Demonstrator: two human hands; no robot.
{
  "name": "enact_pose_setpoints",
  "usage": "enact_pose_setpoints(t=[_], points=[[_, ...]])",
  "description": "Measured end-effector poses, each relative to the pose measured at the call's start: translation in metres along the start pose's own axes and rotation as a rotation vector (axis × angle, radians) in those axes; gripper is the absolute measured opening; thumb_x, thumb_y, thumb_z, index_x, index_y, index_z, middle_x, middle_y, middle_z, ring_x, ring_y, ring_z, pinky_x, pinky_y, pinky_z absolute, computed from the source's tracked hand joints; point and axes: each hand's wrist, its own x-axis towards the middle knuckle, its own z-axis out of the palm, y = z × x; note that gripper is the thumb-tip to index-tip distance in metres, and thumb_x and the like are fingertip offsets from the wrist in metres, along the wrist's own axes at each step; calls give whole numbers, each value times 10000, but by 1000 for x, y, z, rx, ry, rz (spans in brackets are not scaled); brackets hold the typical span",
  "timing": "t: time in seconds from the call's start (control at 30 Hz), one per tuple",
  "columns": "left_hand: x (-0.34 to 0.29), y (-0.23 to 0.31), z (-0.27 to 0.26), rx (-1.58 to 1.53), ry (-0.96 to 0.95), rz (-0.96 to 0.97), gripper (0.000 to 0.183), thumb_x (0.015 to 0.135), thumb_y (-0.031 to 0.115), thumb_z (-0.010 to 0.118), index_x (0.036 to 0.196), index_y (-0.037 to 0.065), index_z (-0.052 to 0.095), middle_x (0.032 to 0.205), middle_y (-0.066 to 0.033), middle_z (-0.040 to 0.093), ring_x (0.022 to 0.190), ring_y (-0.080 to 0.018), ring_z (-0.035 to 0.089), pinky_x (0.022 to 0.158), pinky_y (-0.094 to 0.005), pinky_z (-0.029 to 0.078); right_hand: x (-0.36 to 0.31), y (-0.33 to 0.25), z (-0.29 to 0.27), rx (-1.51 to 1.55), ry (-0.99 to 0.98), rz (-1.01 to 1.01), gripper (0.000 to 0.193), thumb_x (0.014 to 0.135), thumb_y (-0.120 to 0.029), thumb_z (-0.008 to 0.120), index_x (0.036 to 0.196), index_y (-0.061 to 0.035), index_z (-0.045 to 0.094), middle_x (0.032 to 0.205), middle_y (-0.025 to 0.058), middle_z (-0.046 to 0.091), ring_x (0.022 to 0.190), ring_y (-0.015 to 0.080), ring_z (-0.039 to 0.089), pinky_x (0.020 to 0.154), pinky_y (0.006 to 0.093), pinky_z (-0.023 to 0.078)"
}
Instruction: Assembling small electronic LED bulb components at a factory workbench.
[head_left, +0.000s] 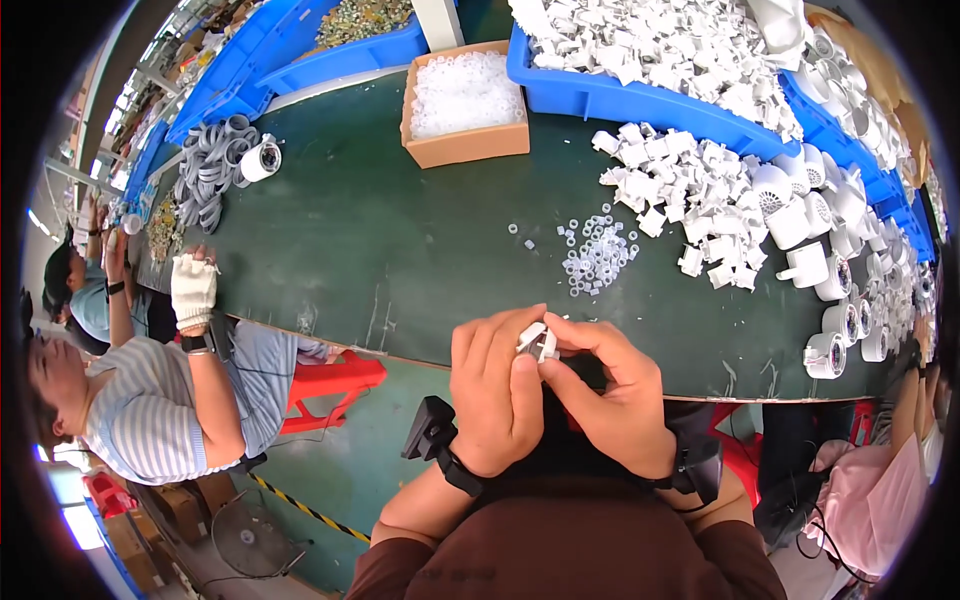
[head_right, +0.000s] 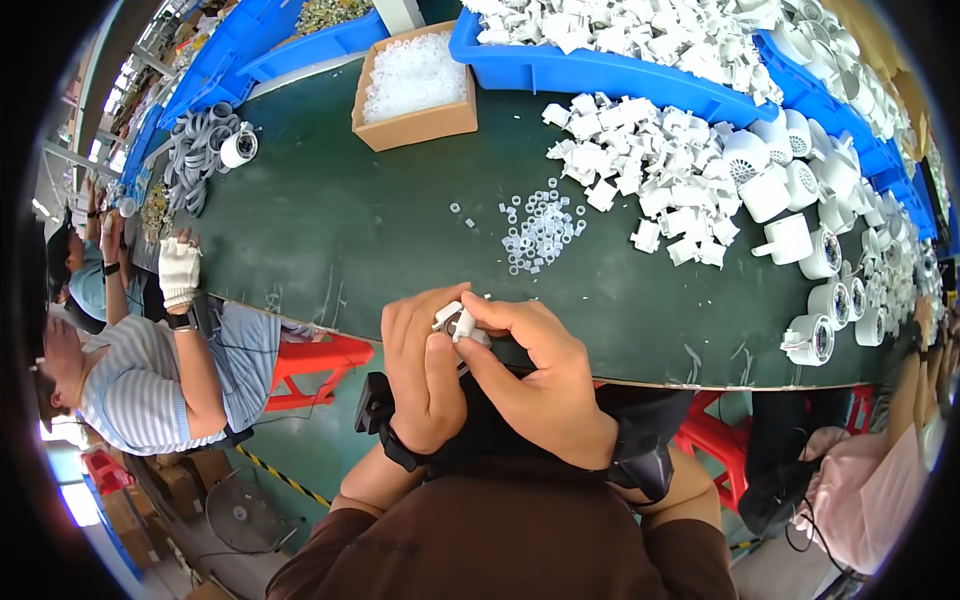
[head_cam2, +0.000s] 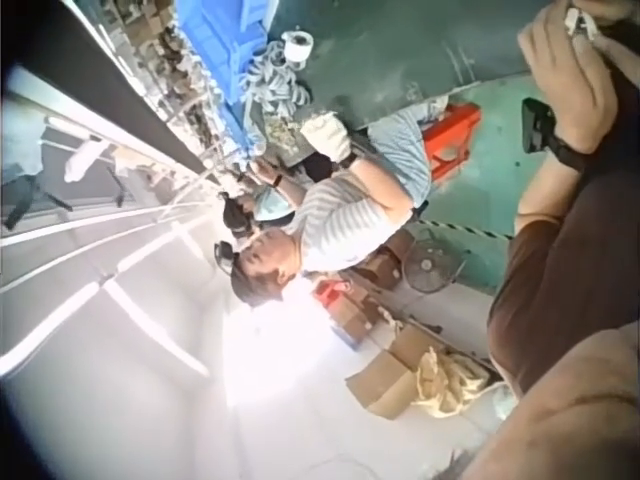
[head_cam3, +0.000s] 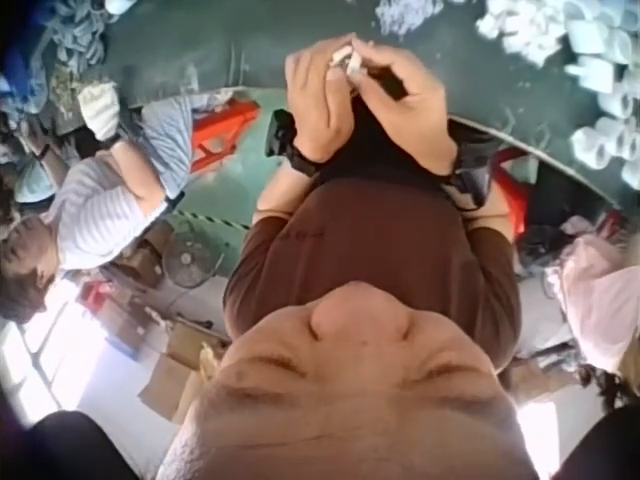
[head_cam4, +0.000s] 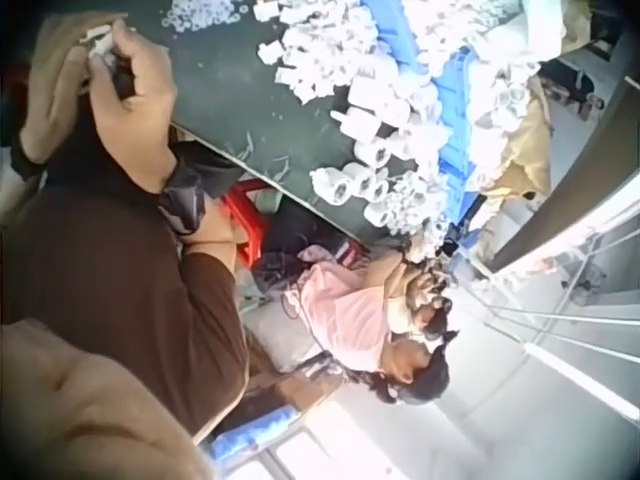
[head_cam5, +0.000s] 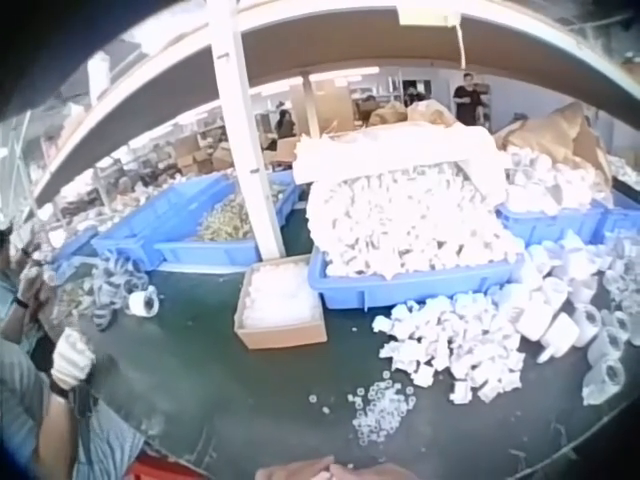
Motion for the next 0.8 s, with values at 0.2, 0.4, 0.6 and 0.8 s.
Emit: enact_pose_setpoints(t=[0.2,0.4,0.6,0.8], points=[[-2,-2,4,19,9,44,337,980,197,451,1165,-14,638,1133,-155,668,983,-348,568,898,-435,430,0,3,16,-202,130,-177,419,861,115,718,1264,17,654,1059,68,640,961,130,617,859,262,501],[0,-3,0,10,33,71,279,948,184,532,1134,1,630,1098,-138,671,957,-337,577,890,-432,430,2,3,13,-168,136,-172,407,869,110,700,1259,-4,668,1038,70,633,911,142,597,820,260,485],[-4,-11,-11,111,44,90,241,869,110,676,1088,20,636,1066,-122,671,921,-323,580,828,-408,465,50,-30,-29,-259,-238,83,179,951,7,654,1111,8,735,962,109,716,904,189,665,774,308,520],[4,-8,-9,144,-9,110,228,860,111,699,1071,38,649,1051,-110,672,905,-321,575,807,-398,475,118,13,-22,-893,-222,-625,282,882,-19,663,1161,-3,691,1113,116,690,1043,310,634,885,370,527]])
